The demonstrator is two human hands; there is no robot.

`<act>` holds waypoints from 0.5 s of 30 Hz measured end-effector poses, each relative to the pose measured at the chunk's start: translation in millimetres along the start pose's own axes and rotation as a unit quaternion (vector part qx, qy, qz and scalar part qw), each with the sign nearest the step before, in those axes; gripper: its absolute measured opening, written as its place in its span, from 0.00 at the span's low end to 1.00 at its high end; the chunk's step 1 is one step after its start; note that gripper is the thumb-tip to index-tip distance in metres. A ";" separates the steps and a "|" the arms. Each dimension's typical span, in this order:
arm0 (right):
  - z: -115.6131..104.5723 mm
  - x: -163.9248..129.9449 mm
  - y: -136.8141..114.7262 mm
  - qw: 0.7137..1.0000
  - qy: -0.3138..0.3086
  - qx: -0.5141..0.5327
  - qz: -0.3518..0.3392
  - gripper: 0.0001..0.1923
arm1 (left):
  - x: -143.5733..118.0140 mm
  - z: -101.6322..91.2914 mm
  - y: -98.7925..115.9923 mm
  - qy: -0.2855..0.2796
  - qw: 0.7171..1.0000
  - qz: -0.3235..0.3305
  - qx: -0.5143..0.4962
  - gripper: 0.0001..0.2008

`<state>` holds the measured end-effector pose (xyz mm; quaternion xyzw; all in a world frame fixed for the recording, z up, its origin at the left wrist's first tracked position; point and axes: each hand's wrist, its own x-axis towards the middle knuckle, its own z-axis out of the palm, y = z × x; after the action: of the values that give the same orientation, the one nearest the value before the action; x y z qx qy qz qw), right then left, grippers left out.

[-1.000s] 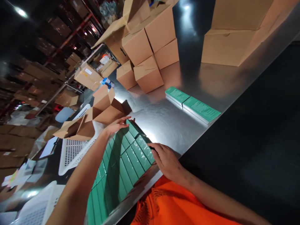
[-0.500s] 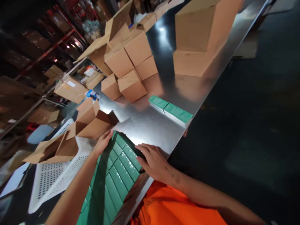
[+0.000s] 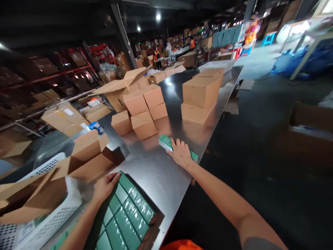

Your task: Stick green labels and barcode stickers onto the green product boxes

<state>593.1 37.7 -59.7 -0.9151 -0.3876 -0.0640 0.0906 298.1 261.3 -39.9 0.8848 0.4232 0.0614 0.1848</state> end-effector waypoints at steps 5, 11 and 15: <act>-4.6 5.8 -14.3 0.999 -0.031 0.032 0.009 0.25 | -1.2 0.1 -1.6 -0.014 0.999 0.022 0.022 0.21; -23.5 3.4 -32.8 0.983 -0.093 0.156 -0.009 0.18 | -4.0 1.6 -3.1 -0.011 0.999 0.035 0.029 0.22; -16.9 -38.1 -81.3 0.941 -0.175 0.277 -0.080 0.18 | -4.7 2.5 -4.4 -0.003 0.999 0.040 0.016 0.21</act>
<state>507.4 63.0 -40.9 -0.8164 -0.4717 0.2006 0.2660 292.6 259.6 -43.6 0.9041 0.3879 0.0590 0.1692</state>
